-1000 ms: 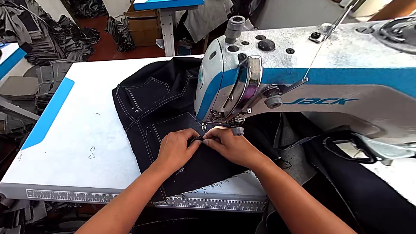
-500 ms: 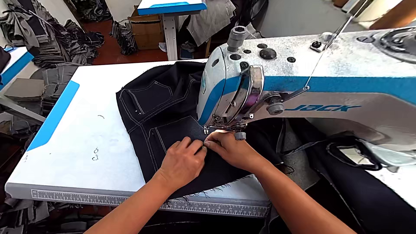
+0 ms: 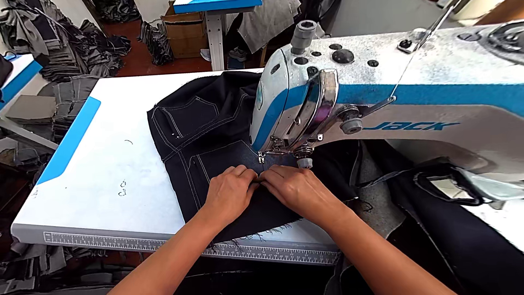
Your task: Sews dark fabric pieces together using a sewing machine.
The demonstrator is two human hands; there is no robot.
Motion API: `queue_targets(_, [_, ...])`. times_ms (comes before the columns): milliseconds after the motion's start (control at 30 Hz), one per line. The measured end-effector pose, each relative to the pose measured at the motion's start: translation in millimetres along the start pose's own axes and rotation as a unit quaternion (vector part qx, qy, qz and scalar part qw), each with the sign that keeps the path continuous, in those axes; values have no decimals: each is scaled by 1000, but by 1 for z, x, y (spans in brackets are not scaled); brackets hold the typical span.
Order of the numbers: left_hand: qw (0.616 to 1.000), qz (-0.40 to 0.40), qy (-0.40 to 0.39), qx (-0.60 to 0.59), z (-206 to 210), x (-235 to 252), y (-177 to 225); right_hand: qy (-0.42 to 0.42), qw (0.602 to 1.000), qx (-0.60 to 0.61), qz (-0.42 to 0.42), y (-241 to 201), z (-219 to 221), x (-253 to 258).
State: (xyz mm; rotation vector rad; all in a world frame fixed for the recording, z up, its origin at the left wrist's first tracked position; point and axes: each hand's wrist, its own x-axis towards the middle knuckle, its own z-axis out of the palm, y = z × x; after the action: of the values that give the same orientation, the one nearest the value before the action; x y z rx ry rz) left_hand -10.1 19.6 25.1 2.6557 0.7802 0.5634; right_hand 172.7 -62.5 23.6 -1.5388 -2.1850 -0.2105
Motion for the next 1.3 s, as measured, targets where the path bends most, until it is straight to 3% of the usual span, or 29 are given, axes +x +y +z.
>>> queue_targets(100, [999,18,-16,24,-13,-28,-10,-4,999,-21,-29,-3,-2,-2])
queue_targets(300, [996,48,57,45,-21,-88,-37,2,998,-9,-56,5,-1,-5])
queue_targets(533, [972,184,88,113,-26,-78,-47,-7,997,-2,-74,11,-4,-3])
queue_targets(800, [982,140,77,103,-30,-74,-39,-8,997,0,-77,12,-4,-1])
queue_targets(1067, [965,214,86,121,-34,-64,-52,-7,997,-5,-83,14,-5,0])
queue_targets(1200, [944,266,94,171,-32,-65,-54,41,990,-14,-131,17,-1,-4])
queue_targets(1300, [943,248,53,215,-30,-73,-39,68,985,-31,-154,14,3,-12])
